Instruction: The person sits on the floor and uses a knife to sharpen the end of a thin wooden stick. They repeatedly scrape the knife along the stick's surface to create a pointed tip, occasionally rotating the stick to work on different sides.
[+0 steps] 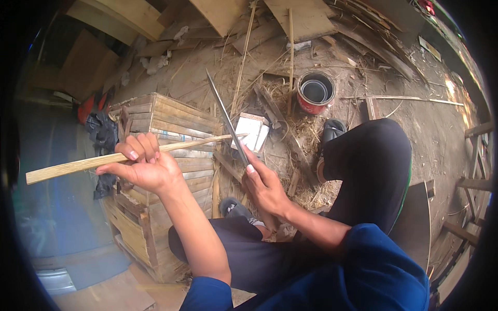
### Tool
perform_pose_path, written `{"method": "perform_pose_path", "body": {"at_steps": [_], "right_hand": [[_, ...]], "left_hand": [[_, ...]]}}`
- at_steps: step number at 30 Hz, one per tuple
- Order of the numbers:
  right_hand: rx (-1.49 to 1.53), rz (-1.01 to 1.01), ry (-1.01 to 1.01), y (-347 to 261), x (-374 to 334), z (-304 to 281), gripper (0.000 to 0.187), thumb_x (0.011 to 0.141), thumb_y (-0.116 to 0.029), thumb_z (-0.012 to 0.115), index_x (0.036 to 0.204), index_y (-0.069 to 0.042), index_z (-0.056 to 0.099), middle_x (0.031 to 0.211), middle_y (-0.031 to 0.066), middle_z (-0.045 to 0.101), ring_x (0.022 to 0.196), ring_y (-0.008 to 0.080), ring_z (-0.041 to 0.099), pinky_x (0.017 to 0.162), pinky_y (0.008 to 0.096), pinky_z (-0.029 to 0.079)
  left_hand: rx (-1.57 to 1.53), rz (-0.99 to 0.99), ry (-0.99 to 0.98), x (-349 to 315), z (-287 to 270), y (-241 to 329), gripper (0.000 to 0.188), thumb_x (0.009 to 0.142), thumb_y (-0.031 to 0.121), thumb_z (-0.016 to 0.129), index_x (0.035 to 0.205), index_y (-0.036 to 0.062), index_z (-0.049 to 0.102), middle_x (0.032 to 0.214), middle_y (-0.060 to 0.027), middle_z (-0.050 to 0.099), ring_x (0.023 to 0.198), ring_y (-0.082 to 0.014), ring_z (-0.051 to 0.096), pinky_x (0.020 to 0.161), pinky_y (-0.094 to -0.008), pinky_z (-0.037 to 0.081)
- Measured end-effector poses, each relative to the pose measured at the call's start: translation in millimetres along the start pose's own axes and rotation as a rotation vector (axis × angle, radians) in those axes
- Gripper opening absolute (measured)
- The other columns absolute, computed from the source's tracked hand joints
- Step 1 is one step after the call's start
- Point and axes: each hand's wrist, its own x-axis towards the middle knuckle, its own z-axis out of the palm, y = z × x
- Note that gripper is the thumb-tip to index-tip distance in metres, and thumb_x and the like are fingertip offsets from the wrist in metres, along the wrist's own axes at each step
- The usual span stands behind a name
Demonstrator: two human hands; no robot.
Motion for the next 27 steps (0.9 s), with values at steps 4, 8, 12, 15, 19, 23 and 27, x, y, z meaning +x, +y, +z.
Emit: {"method": "perform_pose_path", "body": {"at_steps": [4,8,12,15,19,23,27], "right_hand": [[-0.232,0.082,0.056,21,-7,-2,0.05,0.112,-0.023,0.04,0.162,-0.022,0.03,0.065,-0.0036,0.044,0.051,0.0067,0.043,0.047,0.0259,0.044],[-0.163,0.512,0.11,20,-8,-19,0.048,0.112,-0.021,0.042,0.159,-0.025,0.038,0.072,-0.0064,0.038,0.057,0.0054,0.035,0.049,0.0256,0.041],[-0.026,0.264,0.037,4,-8,-20,0.05,0.111,-0.017,0.041,0.16,-0.027,0.036,0.065,-0.003,0.041,0.058,0.0065,0.043,0.054,0.0252,0.044],[-0.086,-0.096,0.076,2,-12,-6,0.051,0.11,-0.014,0.04,0.16,-0.025,0.035,0.065,-0.0028,0.041,0.058,0.0064,0.041,0.054,0.0245,0.043],[-0.185,0.36,0.11,11,-11,-6,0.05,0.11,-0.014,0.041,0.159,-0.027,0.038,0.066,-0.0034,0.043,0.059,0.006,0.042,0.053,0.0246,0.043],[-0.222,0.419,0.216,7,0,-26,0.05,0.111,-0.016,0.041,0.16,-0.026,0.036,0.067,-0.0041,0.044,0.058,0.0052,0.042,0.052,0.0248,0.043],[-0.071,-0.007,0.139,-1,-10,-22,0.052,0.11,-0.014,0.039,0.162,-0.013,0.029,0.064,-0.0035,0.044,0.054,0.0056,0.041,0.053,0.0244,0.043]], "left_hand": [[0.013,0.009,-0.003,2,1,-4,0.075,0.097,0.077,0.035,0.059,0.0121,0.041,0.05,0.0024,0.026,0.045,-0.0104,0.015,0.046,-0.0289,0.011],[0.031,0.036,0.057,9,-2,1,0.076,0.096,0.078,0.034,0.059,0.0119,0.043,0.05,0.002,0.025,0.046,-0.0108,0.015,0.046,-0.0291,0.011],[0.055,0.041,0.097,6,-2,-2,0.077,0.095,0.079,0.033,0.059,0.0118,0.044,0.049,0.0028,0.024,0.046,-0.0101,0.013,0.047,-0.0292,0.01],[0.058,0.034,0.128,1,3,-5,0.079,0.094,0.081,0.031,0.057,0.012,0.041,0.048,0.004,0.023,0.045,-0.0096,0.01,0.048,-0.0299,0.008],[0.055,0.02,0.21,1,8,-4,0.079,0.093,0.082,0.032,0.056,0.0123,0.04,0.047,0.0045,0.022,0.045,-0.0095,0.01,0.048,-0.0295,0.008],[0.087,0.018,0.254,8,6,-3,0.079,0.092,0.082,0.032,0.056,0.0131,0.037,0.048,0.005,0.019,0.045,-0.0098,0.01,0.047,-0.0293,0.009],[0.077,-0.024,0.264,0,9,-10,0.078,0.094,0.082,0.031,0.056,0.0131,0.036,0.051,0.004,0.021,0.045,-0.01,0.013,0.045,-0.0287,0.011]]}}
